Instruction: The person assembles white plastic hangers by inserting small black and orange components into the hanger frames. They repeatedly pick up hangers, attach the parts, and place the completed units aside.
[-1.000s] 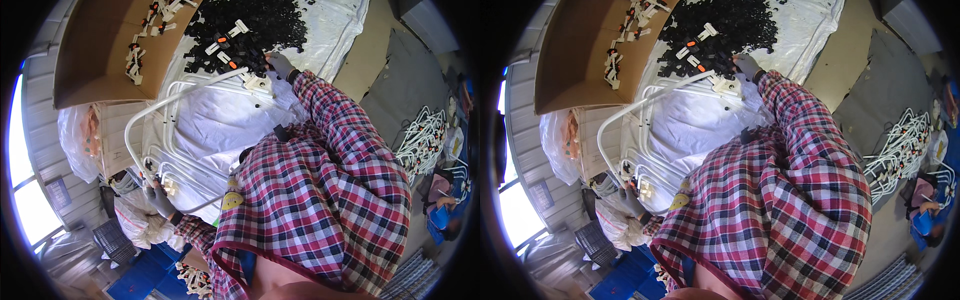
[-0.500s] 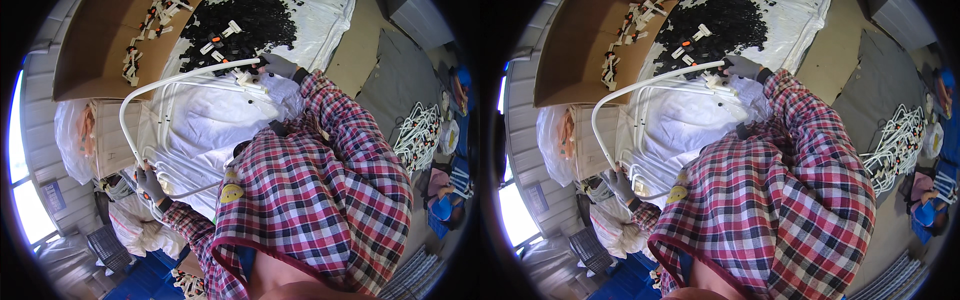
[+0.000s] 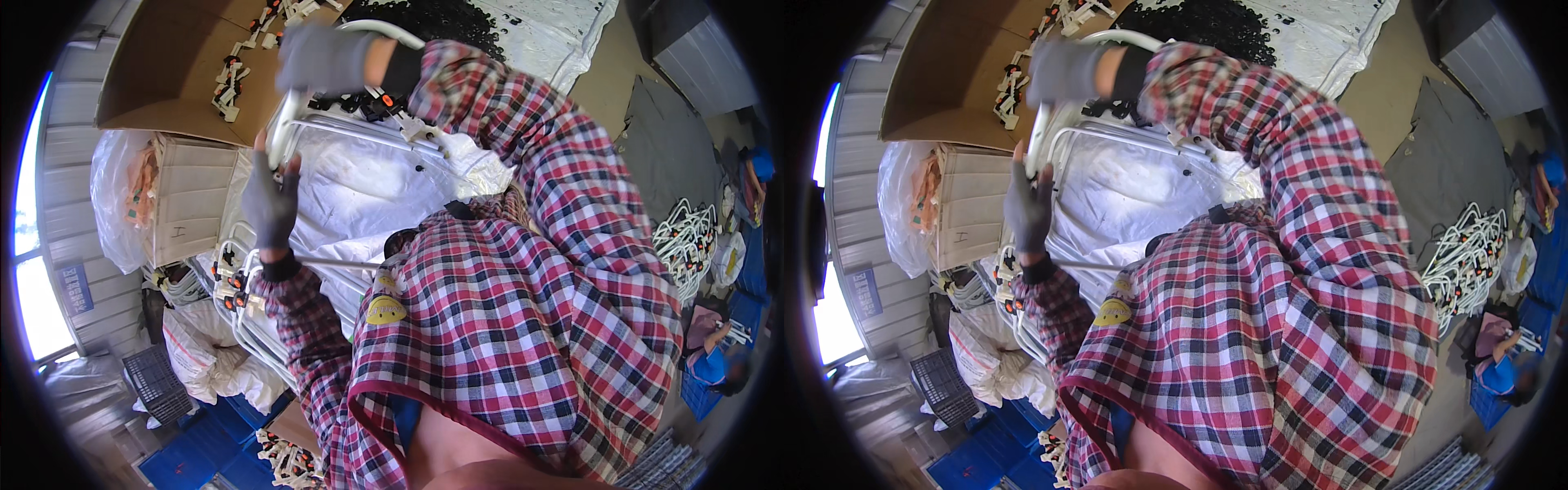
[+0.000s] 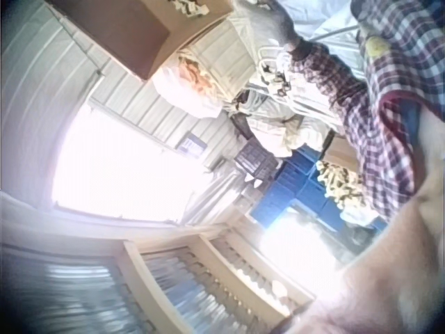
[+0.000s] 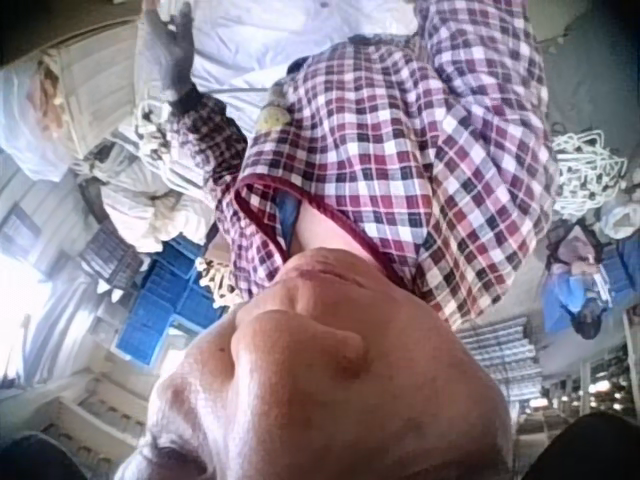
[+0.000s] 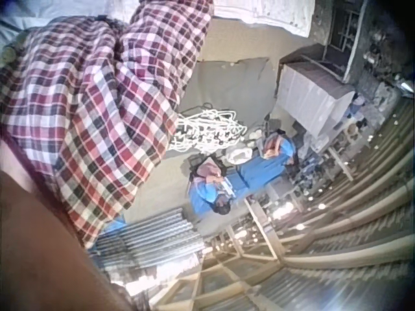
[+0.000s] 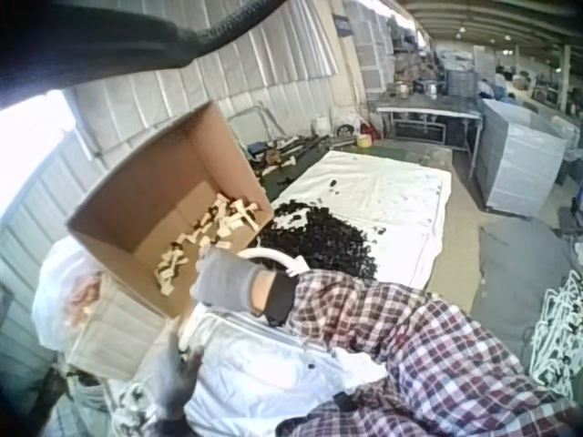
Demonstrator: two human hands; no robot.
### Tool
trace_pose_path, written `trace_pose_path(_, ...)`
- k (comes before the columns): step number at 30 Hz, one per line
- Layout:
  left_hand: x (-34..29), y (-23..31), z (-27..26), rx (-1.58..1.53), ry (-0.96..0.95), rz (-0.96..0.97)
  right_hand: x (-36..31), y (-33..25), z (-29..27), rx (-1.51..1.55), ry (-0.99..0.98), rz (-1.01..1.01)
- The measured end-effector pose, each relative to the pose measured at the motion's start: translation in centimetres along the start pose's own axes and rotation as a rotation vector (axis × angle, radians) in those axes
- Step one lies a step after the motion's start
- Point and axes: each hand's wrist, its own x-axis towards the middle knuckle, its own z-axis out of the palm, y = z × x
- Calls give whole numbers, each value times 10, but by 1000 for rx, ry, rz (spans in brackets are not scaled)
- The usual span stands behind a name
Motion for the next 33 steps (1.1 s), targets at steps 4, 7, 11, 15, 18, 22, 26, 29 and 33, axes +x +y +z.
trace_pose_path(4,20,-9,21,-205,96,139,5,-54,20,39,-67,10)
trace_pose_path(7,-7,-80,16,-367,19,-116,-44,-26,62,484,301,329)
trace_pose_path(11,-85,-189,-3,-371,109,-530,-146,6,120,530,263,1080)
trace_pose_path(15,-197,-221,-25,-257,314,-845,-220,-20,167,461,-515,1183)
trace_pose_path(18,-255,-199,-38,-167,382,-922,-229,-49,194,326,-588,1260)
trace_pose_path(22,-273,-165,-48,-48,412,-876,-212,-53,215,331,-715,1496)
trace_pose_path(26,-256,-159,-51,-38,424,-833,-214,-33,226,475,-779,1479)
trace_pose_path(29,-236,-170,-44,-157,444,-770,-233,-25,234,678,-563,1590)
trace_pose_path(33,-208,-195,-38,-203,428,-744,-267,-34,240,907,-558,1280)
